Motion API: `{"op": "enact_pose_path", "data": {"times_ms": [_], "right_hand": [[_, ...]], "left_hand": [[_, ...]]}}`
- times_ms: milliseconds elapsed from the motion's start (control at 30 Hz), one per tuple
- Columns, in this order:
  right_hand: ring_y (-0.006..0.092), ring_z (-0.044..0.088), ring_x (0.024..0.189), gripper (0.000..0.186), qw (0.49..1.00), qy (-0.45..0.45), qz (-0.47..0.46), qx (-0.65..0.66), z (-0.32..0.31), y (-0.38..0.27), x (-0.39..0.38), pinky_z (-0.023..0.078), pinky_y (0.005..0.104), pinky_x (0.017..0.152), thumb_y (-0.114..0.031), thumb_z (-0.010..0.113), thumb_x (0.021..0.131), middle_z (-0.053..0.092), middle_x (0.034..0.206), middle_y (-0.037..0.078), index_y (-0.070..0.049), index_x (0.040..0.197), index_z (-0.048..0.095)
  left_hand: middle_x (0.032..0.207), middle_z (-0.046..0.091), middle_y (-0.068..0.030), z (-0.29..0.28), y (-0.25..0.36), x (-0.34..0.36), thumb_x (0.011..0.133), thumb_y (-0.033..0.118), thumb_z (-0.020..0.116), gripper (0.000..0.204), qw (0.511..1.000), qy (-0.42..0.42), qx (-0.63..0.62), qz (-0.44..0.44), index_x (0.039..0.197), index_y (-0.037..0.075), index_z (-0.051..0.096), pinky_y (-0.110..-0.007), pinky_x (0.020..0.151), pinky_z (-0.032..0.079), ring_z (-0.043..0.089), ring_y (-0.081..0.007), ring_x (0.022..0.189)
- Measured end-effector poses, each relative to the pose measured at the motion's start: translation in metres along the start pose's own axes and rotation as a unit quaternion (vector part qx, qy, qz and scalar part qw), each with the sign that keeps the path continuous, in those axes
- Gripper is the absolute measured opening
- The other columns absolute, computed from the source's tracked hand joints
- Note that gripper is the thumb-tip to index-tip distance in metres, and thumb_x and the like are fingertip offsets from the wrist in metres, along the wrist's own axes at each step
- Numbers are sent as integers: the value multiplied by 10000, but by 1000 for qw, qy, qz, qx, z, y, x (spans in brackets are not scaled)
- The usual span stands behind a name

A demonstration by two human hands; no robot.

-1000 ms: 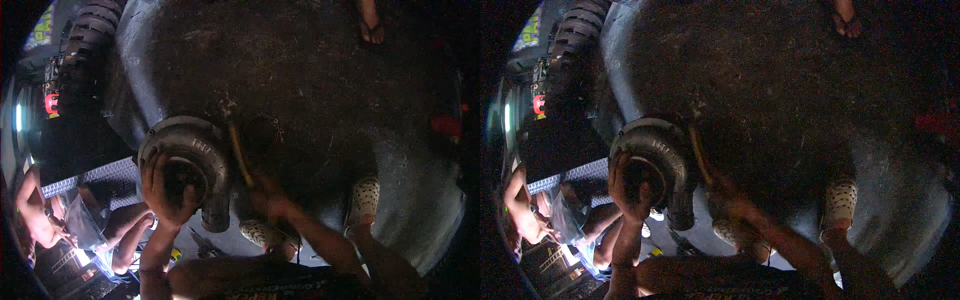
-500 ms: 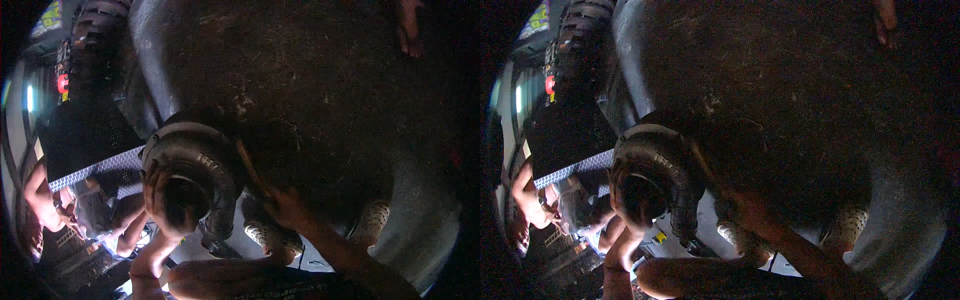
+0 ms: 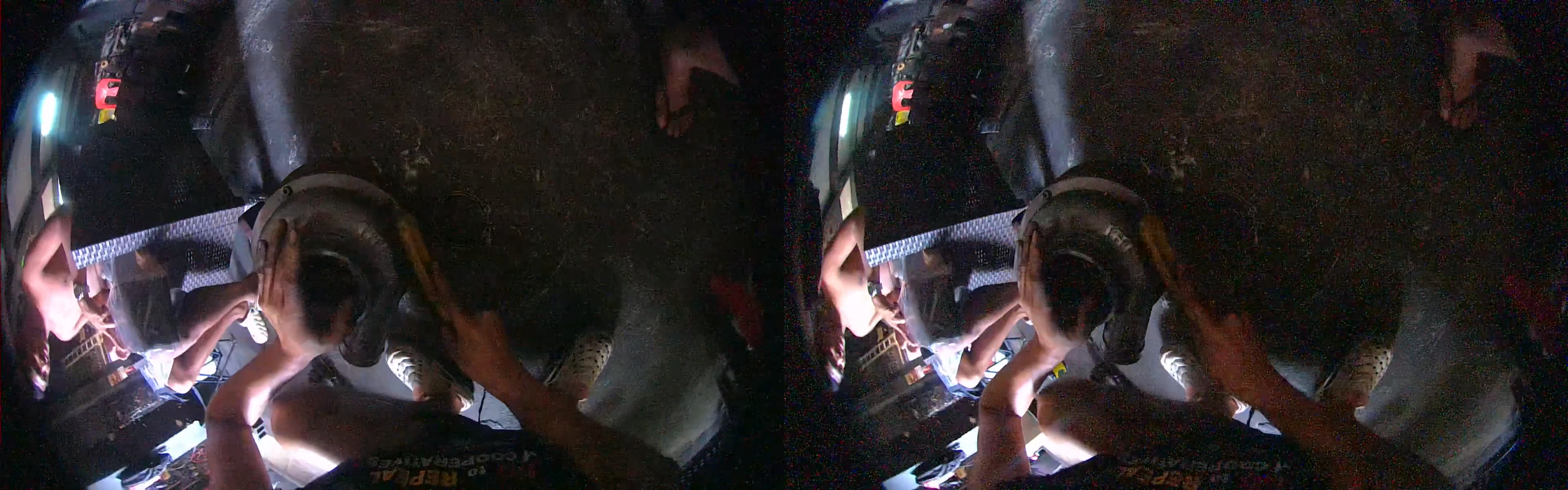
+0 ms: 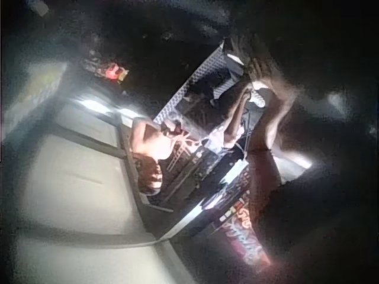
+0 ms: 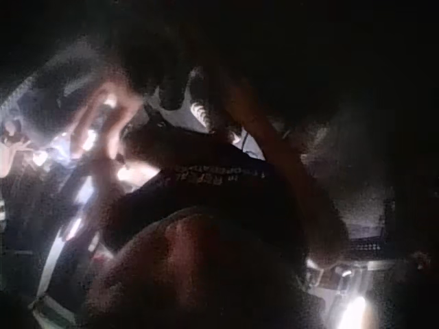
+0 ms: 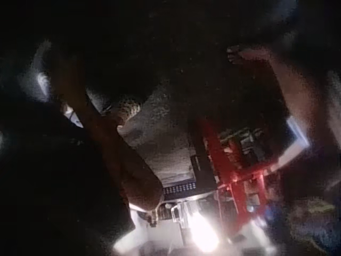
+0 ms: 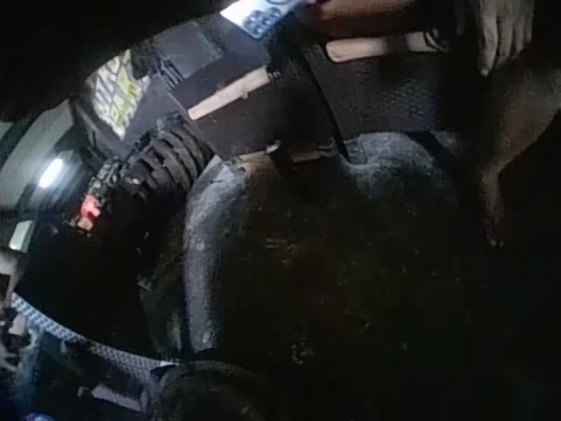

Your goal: The person hits a metal turbocharger housing with a mallet and wipes its internal and external surfaces with a cloth.

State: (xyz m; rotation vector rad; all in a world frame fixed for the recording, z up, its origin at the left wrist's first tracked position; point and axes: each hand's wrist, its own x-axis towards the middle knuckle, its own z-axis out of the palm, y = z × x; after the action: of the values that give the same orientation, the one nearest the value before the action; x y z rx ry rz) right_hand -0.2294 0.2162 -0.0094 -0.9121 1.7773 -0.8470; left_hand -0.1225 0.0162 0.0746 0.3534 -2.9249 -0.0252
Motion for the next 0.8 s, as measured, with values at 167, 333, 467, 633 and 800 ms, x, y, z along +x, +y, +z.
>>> {"op": "enact_pose_path", "data": {"times_ms": [167,333,467,633,800], "right_hand": [[362,592,734,449,998,51,3,-39,4,22,18,496,462,640,-96,537,811,574,788,236,-115,1251,448],[383,594,729,460,997,73,10,28,28,35,-45,491,473,647,-69,529,802,592,832,250,-73,1252,435],[420,583,632,386,986,91,48,131,24,18,-43,479,498,579,-42,515,792,605,777,241,-49,1177,499],[408,591,703,383,995,74,-68,-11,-34,-18,43,494,487,615,-39,489,795,589,763,246,-41,1178,488],[375,571,919,356,991,80,28,-106,-7,-36,5,477,460,771,-51,514,825,563,1030,247,-2,1176,482]], "left_hand": [[1237,461,-285,5,2,5,665,337,633,805,999,21,-37,16,1287,-90,353,-494,975,338,467,-444,1123],[1235,469,-275,12,-5,-6,696,340,618,824,998,48,-50,6,1318,-91,294,-485,965,351,491,-432,1101],[1237,471,-270,7,-1,-13,729,344,583,808,997,33,-63,-27,1319,-109,266,-495,974,337,495,-424,1101],[1254,446,-282,15,3,-4,746,348,558,782,990,76,-121,-1,1314,-111,277,-511,1003,286,457,-438,1135],[1297,392,-291,11,-12,-9,785,372,499,743,979,87,-182,0,1309,-112,291,-493,1016,267,403,-442,1179]]}}
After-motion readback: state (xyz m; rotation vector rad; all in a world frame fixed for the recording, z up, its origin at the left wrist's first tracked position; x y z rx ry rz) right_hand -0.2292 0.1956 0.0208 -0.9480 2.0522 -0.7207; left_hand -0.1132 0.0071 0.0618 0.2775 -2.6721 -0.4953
